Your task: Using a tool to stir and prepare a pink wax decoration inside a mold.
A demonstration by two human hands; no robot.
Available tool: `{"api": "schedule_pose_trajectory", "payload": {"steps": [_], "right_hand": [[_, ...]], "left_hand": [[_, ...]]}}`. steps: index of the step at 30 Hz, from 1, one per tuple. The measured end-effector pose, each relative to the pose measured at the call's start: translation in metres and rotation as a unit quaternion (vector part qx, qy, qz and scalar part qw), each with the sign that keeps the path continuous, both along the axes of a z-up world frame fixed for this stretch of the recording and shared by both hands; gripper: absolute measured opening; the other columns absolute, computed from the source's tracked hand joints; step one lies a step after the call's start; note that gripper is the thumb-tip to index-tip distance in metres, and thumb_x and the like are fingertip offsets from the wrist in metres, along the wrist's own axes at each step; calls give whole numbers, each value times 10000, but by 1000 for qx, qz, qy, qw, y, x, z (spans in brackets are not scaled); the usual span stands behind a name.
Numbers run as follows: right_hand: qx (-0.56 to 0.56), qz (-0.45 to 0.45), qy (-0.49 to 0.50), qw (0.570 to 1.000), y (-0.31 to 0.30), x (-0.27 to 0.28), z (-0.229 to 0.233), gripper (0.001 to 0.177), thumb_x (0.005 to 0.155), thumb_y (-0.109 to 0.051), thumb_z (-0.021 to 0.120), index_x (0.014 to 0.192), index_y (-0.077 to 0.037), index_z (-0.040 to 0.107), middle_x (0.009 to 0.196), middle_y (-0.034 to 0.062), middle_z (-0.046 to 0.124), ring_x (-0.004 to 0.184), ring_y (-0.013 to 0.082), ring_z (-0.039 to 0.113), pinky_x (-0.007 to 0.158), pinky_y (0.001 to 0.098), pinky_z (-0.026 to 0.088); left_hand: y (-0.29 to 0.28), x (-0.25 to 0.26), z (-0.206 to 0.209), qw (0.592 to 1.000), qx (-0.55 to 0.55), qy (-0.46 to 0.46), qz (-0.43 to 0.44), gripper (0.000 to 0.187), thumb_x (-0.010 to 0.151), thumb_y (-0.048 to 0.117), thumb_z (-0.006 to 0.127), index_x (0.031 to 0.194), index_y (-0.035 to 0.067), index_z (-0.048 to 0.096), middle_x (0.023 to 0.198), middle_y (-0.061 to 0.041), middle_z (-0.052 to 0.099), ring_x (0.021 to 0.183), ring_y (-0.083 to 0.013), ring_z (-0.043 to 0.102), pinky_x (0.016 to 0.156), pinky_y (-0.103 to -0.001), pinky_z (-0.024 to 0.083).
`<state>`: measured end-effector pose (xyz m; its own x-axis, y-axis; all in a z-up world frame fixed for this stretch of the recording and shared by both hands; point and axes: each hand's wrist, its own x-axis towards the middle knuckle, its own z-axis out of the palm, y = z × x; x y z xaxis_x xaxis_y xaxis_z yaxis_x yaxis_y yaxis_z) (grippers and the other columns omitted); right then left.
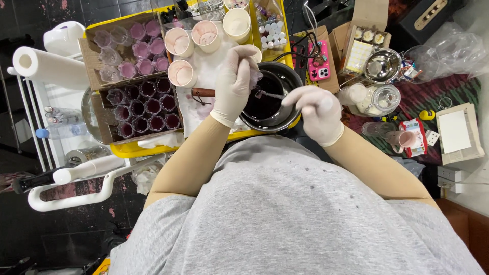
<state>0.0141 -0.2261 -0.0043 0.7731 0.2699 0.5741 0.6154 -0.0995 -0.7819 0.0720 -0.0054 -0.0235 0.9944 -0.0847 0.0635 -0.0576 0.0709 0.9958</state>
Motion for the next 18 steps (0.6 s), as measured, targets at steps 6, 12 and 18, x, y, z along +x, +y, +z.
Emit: {"api": "schedule_pose_trajectory", "payload": {"steps": [6,12,18], "right_hand": [[194,29,305,932,6,9,-21,172,1147,-148,484,1100,-6,568,1168,109,691,967,121,654,887,264,564],[137,-23,373,917,13,25,-32,224,1154,-146,523,1205,20,665,1036,56,707,858,85,648,799,231,550],[146,-35,374,915,12,37,-27,275,1118,-127,538,1347,0,624,1038,35,719,841,68,648,772,199,534]], "left_hand": [[13,-6,1,989,-118,80,25,210,1101,78,404,1231,50,566,865,-15,600,672,-67,513,567,-229,449],[24,-17,8,963,-242,114,37,222,1092,116,417,1256,30,542,918,-76,617,742,-149,562,644,-300,498],[31,-25,10,940,-307,145,24,244,1084,139,410,1257,29,543,1004,-103,639,860,-186,636,714,-318,528]]}}
